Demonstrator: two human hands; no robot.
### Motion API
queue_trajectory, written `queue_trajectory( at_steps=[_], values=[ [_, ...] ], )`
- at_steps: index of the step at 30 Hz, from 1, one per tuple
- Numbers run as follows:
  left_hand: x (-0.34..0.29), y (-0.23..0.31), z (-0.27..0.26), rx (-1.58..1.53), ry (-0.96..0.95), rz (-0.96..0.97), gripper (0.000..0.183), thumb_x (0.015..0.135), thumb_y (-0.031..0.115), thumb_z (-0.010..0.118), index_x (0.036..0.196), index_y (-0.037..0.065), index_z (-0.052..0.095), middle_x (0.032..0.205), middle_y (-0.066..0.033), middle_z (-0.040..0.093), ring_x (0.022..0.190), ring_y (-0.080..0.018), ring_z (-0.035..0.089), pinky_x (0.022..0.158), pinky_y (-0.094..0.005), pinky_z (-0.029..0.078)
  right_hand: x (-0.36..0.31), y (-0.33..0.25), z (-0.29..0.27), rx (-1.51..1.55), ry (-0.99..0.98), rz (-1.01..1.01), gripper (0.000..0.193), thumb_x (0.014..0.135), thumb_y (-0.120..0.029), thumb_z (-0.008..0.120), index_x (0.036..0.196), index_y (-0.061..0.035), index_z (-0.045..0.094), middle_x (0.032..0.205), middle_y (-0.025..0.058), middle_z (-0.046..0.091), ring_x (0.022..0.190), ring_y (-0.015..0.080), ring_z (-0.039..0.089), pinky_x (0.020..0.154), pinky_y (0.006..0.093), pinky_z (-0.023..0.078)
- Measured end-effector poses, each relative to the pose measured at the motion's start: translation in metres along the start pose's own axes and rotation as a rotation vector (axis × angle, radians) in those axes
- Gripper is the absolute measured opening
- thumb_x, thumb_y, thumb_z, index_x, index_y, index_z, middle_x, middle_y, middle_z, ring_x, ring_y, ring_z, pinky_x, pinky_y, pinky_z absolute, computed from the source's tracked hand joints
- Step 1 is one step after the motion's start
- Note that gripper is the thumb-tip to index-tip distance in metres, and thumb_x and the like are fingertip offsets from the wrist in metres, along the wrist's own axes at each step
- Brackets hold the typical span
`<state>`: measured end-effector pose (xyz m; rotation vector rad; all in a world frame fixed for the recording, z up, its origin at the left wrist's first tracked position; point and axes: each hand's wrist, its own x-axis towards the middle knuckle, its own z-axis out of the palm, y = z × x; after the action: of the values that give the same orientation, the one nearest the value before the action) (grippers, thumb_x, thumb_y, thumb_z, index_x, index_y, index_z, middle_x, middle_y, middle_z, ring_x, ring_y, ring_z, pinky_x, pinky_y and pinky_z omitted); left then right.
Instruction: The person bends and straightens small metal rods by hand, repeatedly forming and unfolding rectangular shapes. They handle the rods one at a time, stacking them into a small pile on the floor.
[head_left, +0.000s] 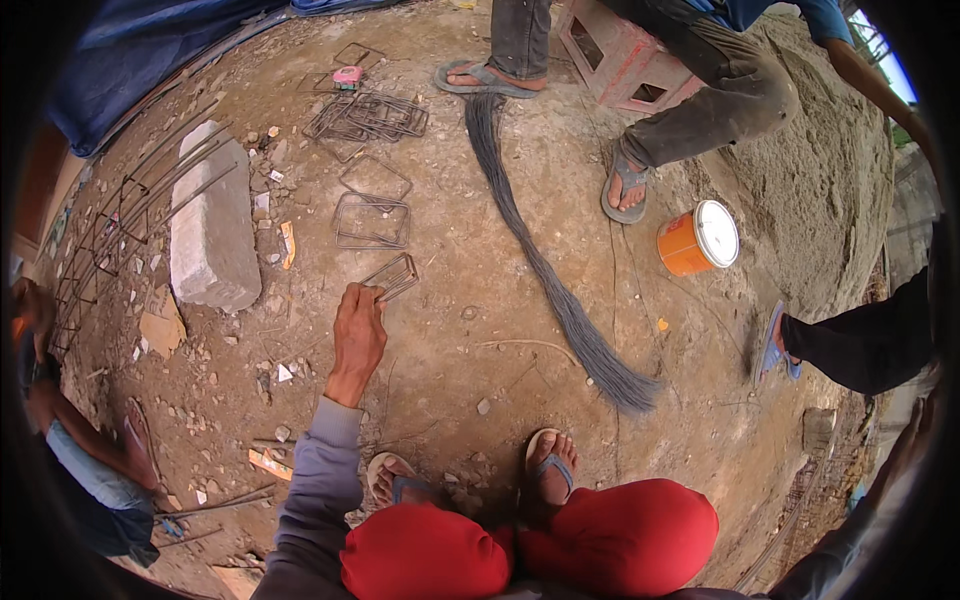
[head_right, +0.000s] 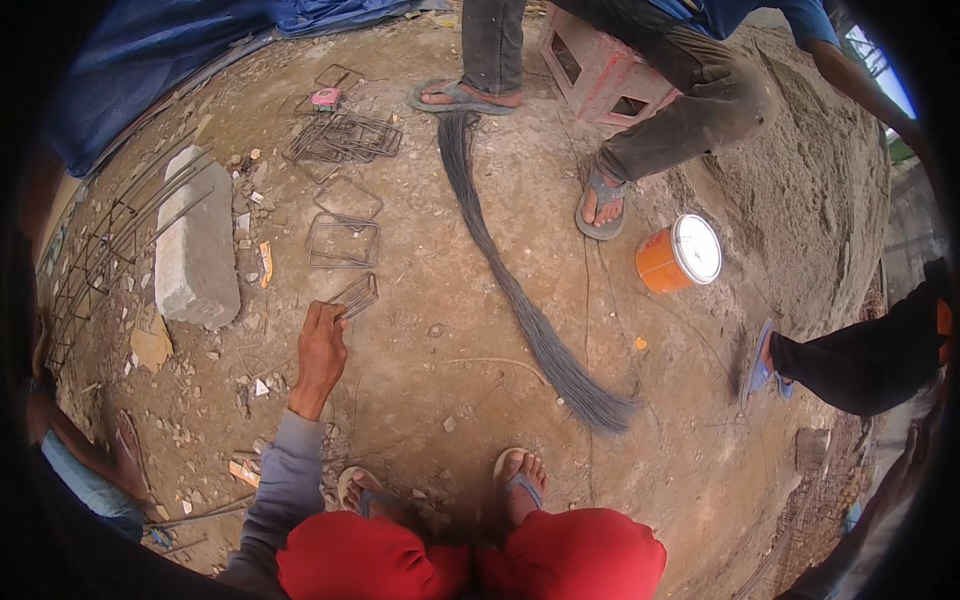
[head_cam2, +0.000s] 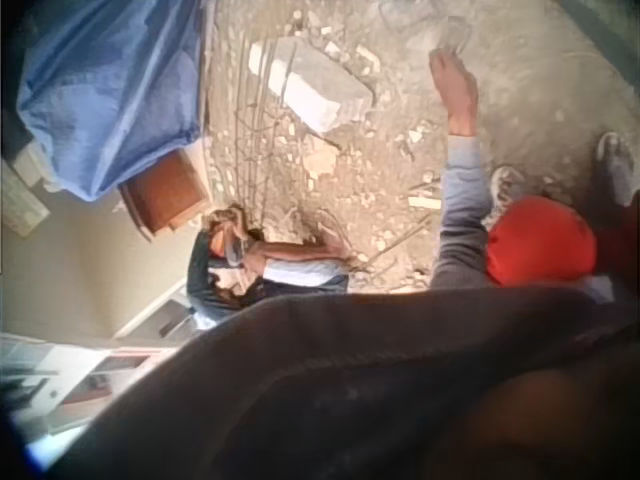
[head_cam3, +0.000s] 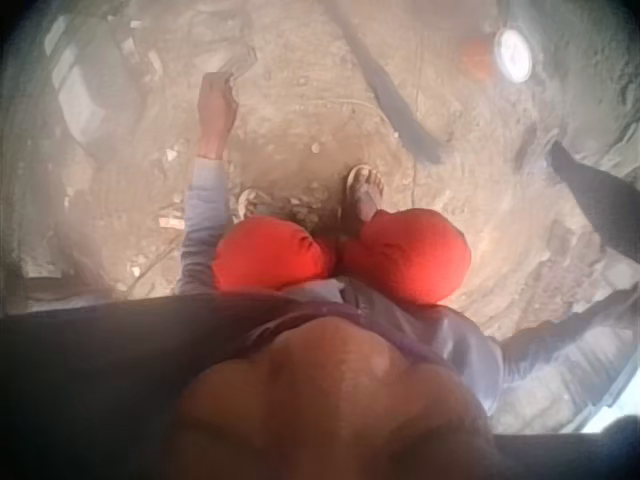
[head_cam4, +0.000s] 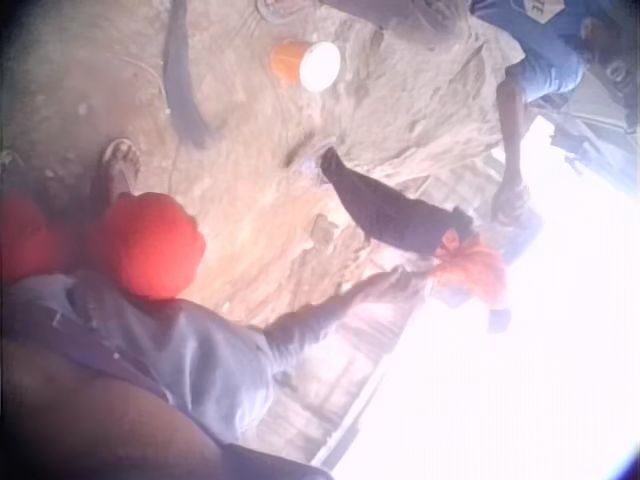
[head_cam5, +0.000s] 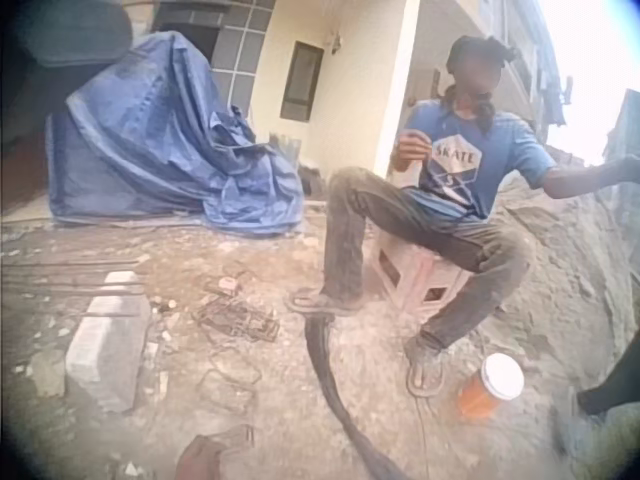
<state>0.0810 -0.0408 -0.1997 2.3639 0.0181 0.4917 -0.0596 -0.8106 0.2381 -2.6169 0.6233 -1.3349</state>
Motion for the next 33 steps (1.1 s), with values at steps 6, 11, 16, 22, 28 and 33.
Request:
queue_trajectory(
  at_steps=[6, 11, 16, 22, 28, 33],
  values=[
    [0.082, -0.104, 0.041, 0.255, -0.101, 0.176, 0.021, 0.083, 0.001, 0.064, 0.104, 0.003, 0.059, 0.097, -0.0164, 0.056, 0.091, -0.0383, 0.057, 0.079, -0.0466, 0.047, -0.203, -0.199, 0.138, 0.334, -0.577, -0.345, 0.066, 0.096, -0.008, 0.055, 0.151, 0.0001, 0.021, 0.140, 0.0187, 0.047, 0.102, 0.0209, 0.058, 0.092, 0.0339, 0.046],
    [0.103, -0.121, 0.042, 0.265, -0.380, 0.258, 0.027, 0.083, 0.010, 0.068, 0.108, 0.005, 0.059, 0.112, -0.0150, 0.057, 0.106, -0.0355, 0.054, 0.094, -0.0444, 0.045, -0.298, -0.222, 0.223, 0.580, -0.869, -0.401, 0.070, 0.082, 0.004, 0.065, 0.144, 0.0037, 0.032, 0.124, 0.0208, 0.058, 0.088, 0.0248, 0.068, 0.077, 0.0350, 0.055],
    [0.112, -0.112, 0.046, 0.372, -0.531, 0.249, 0.031, 0.087, 0.013, 0.067, 0.115, 0.007, 0.056, 0.117, -0.0173, 0.055, 0.111, -0.0364, 0.052, 0.097, -0.0452, 0.043, -0.365, -0.253, 0.251, 0.788, -1.070, -0.305, 0.058, 0.083, 0.001, 0.066, 0.136, 0.0033, 0.041, 0.117, 0.0202, 0.061, 0.087, 0.0258, 0.070, 0.076, 0.0347, 0.057],
    [0.122, -0.124, 0.050, 0.452, -0.601, 0.282, 0.030, 0.094, 0.012, 0.057, 0.122, 0.004, 0.049, 0.116, -0.0214, 0.054, 0.113, -0.0395, 0.051, 0.095, -0.0481, 0.041, -0.382, -0.270, 0.257, 0.902, -1.141, -0.271, 0.051, 0.083, 0.002, 0.066, 0.130, 0.0030, 0.047, 0.112, 0.0183, 0.063, 0.087, 0.0251, 0.070, 0.075, 0.0343, 0.057],
    [0.119, -0.121, 0.046, 0.343, -0.601, 0.272, 0.028, 0.095, 0.013, 0.053, 0.119, 0.000, 0.047, 0.112, -0.0252, 0.053, 0.110, -0.0428, 0.052, 0.093, -0.0495, 0.042, -0.395, -0.275, 0.255, 0.948, -1.147, -0.179, 0.044, 0.083, 0.002, 0.066, 0.125, 0.0027, 0.052, 0.107, 0.0160, 0.066, 0.085, 0.0243, 0.071, 0.072, 0.0330, 0.057],
    [0.113, -0.110, 0.047, 0.365, -0.689, 0.120, 0.031, 0.096, 0.012, 0.054, 0.120, -0.002, 0.041, 0.108, -0.0309, 0.053, 0.103, -0.0485, 0.053, 0.089, -0.0522, 0.043, -0.402, -0.279, 0.252, 0.985, -1.193, -0.173, 0.039, 0.083, 0.002, 0.066, 0.121, 0.0016, 0.055, 0.105, 0.0153, 0.066, 0.084, 0.0240, 0.072, 0.071, 0.0324, 0.058]
  ],
)
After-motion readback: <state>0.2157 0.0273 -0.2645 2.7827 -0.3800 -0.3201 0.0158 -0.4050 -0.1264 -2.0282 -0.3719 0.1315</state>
